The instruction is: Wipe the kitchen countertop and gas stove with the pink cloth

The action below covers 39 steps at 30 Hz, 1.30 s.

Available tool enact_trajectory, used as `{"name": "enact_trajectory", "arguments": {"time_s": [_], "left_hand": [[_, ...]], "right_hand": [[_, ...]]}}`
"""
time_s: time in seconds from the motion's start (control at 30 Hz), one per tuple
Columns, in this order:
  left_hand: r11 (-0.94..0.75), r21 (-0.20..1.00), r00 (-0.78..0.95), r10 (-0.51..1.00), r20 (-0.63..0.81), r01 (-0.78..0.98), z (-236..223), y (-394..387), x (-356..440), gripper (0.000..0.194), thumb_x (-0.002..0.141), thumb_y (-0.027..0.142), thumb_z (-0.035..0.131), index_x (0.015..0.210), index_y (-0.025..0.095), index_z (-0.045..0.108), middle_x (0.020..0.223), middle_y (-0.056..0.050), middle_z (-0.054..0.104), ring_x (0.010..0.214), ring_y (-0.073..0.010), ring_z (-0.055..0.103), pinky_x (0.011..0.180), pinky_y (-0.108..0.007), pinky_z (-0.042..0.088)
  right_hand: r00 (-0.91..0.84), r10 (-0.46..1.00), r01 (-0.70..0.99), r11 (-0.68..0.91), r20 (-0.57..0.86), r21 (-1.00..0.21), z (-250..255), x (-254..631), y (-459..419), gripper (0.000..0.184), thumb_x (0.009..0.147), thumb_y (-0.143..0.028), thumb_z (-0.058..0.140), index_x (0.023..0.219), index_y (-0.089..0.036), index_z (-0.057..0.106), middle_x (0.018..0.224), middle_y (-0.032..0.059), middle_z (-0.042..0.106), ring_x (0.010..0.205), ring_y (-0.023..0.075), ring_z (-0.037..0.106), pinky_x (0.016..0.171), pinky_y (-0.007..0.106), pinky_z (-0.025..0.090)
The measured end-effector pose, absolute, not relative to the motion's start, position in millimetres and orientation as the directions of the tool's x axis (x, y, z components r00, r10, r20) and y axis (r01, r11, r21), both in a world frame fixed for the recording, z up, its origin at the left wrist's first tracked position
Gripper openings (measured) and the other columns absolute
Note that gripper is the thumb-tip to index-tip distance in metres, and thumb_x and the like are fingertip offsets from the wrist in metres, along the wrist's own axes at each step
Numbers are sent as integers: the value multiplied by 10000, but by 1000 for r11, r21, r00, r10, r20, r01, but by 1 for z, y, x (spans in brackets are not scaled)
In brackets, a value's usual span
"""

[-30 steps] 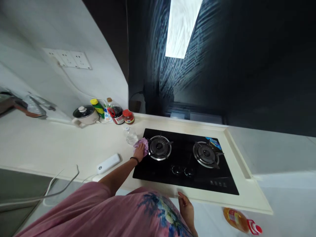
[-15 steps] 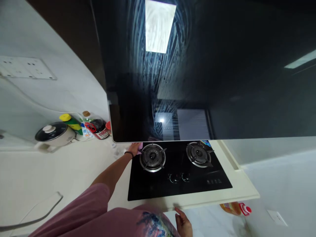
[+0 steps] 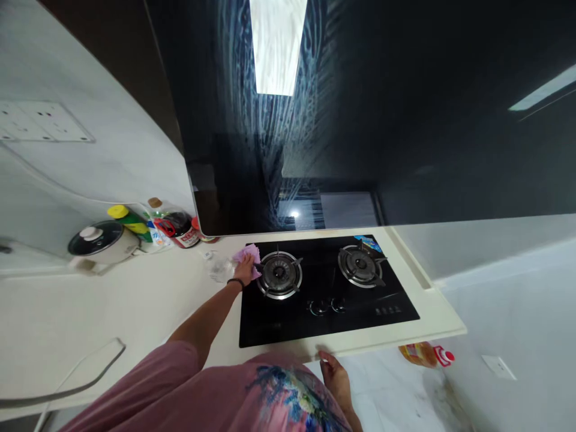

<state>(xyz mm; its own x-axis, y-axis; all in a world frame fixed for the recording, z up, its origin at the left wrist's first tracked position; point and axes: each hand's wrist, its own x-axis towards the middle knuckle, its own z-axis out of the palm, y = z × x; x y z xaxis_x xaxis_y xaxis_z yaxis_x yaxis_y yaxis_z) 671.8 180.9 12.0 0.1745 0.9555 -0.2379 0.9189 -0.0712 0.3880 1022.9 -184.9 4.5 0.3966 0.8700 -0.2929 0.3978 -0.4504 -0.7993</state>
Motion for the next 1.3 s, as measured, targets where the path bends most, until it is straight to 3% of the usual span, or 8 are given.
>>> {"name": "enact_trajectory", "arguments": {"time_s": [0.13,0.3,0.57,0.7,0.83,0.97,1.1,1.3], "left_hand": [[-77,354,162,962,-219,932,7,130,677,772,985,119,457,1743,131,310,1800,-204,275,1694,-366,171,1327,-605,294],[-111,290,187,950,-249,951,1,45,679,779,978,26,380,1744,151,319,1811,-172,262,1700,-310,158,1324,-543,324],[-372,204,420,856,-302,906,3,-68,656,733,1010,54,405,1727,206,376,1784,-142,352,1699,-274,189,1328,-527,312],[-505,183,537,793,-289,844,8,-69,656,691,1024,123,474,1707,212,416,1765,-146,393,1682,-287,255,1327,-542,307],[-668,281,725,637,-264,689,5,-51,704,654,1032,223,517,1683,199,452,1756,-135,414,1669,-295,285,1347,-554,257],[-757,367,839,518,-167,541,2,-37,787,613,1055,216,448,1667,207,474,1747,-100,439,1663,-249,291,1374,-500,202],[-778,386,866,479,-144,495,3,-30,841,602,1070,200,379,1666,224,465,1761,-77,419,1671,-231,269,1361,-488,234],[-770,376,855,486,-179,516,-4,-32,784,659,1035,213,425,1693,226,419,1772,-84,396,1672,-238,268,1358,-488,237]], "right_hand": [[345,894,341,-404,-287,-849,-3,1027,-172,404,763,-593,629,959,-320,853,960,48,871,944,358,830,885,483,670],[266,916,390,-386,-299,-836,-4,1029,-163,439,810,-562,600,1037,-278,846,987,78,873,925,340,827,874,455,666],[246,933,434,-350,-264,-830,-1,1027,-159,425,839,-486,590,1061,-239,856,1060,119,869,945,321,817,936,456,653],[264,935,452,-338,-238,-825,6,1024,-163,417,855,-482,585,1047,-233,859,1060,125,868,930,298,807,893,435,658],[294,932,451,-332,-214,-829,16,1021,-170,383,873,-480,581,1026,-263,857,1015,99,870,898,273,795,841,406,656],[318,926,459,-337,-202,-822,20,1021,-180,390,862,-462,562,1007,-254,858,928,86,859,754,244,757,784,388,639],[340,914,457,-365,-220,-812,22,1024,-190,431,836,-460,548,1027,-228,858,769,56,812,616,217,676,703,380,609],[399,893,452,-390,-209,-803,22,1026,-198,416,844,-414,540,1030,-214,853,755,48,782,589,189,613,661,356,563]]}}
